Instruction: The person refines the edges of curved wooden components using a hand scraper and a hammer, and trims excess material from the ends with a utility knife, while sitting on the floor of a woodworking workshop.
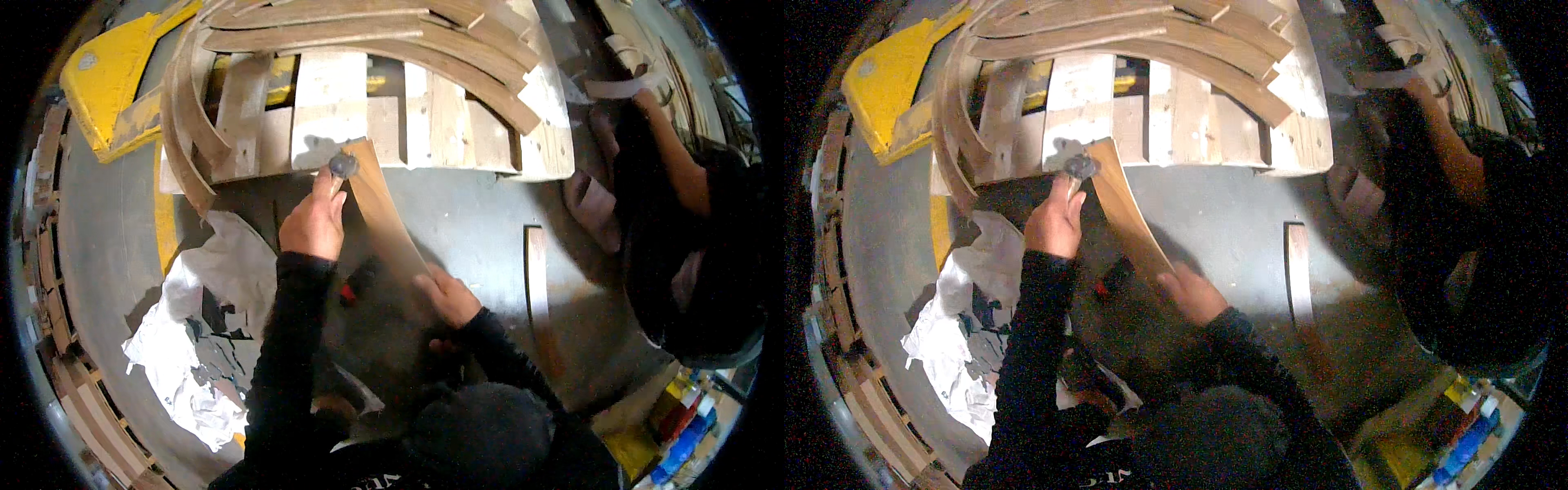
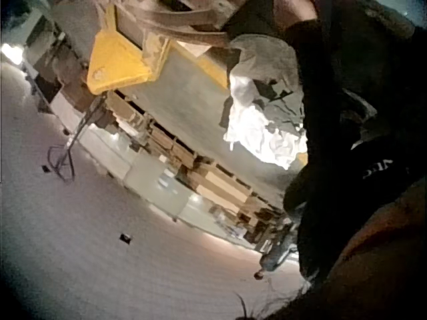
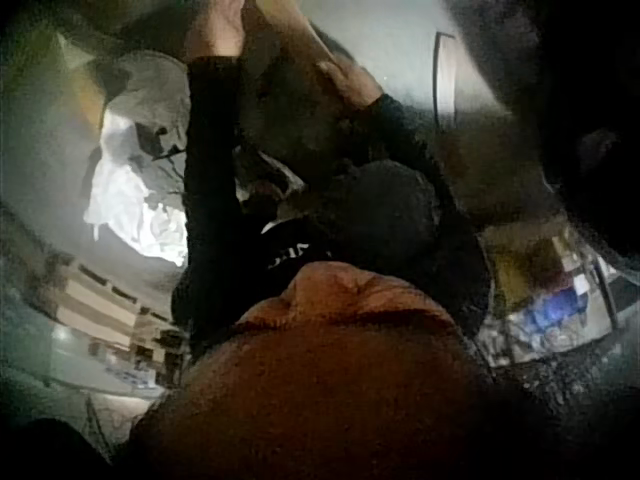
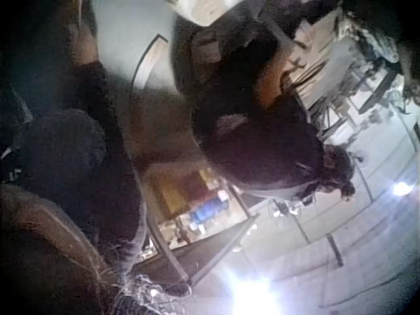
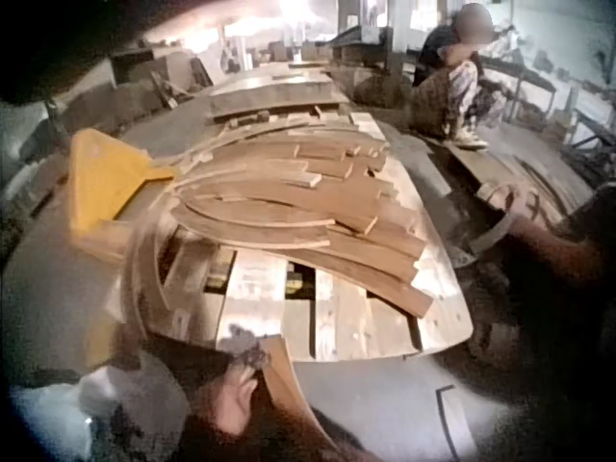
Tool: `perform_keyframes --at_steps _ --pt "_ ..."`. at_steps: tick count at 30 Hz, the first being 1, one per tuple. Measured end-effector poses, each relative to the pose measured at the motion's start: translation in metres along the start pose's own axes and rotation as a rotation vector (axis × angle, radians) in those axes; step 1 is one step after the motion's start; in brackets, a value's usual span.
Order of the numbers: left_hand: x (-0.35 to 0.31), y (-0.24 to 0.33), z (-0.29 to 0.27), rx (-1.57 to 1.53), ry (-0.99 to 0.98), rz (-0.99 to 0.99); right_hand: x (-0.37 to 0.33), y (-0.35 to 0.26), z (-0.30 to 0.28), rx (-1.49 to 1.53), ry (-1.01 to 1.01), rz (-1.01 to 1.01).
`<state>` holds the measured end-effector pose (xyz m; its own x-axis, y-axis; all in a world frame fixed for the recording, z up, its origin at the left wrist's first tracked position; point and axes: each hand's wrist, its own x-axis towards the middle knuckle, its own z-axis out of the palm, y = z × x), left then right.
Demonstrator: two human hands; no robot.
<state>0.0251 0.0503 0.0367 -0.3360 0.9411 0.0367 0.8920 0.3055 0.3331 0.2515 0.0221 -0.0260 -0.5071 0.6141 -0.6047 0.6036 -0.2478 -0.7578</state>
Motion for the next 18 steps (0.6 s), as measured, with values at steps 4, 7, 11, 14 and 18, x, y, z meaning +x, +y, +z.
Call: perform_keyframes --at_steps 4,7,11,14,18 --pt "-0.012 -0.026 0.010 -0.659 -0.031 -0.122 -0.005 0.005 -0.009 -0.064 -0.083 -0.005" --pt "-0.033 -0.028 -0.006 -1.133 -0.113 -0.497 -0.008 0.014 -0.011 0.009 -0.187 -0.082" --pt "-0.019 -0.020 -0.041 -1.378 0.079 -0.553 -0.011 0.016 -0.022 0.334 -0.323 -0.210" --pt "-0.028 -0.001 -0.042 -1.612 0.145 -0.457 -0.016 0.015 -0.021 0.753 -0.475 -0.111" --pt "-0.051 -0.015 -0.010 -1.327 0.050 -0.452 -0.014 0.022 -0.012 1.030 -0.390 0.108"
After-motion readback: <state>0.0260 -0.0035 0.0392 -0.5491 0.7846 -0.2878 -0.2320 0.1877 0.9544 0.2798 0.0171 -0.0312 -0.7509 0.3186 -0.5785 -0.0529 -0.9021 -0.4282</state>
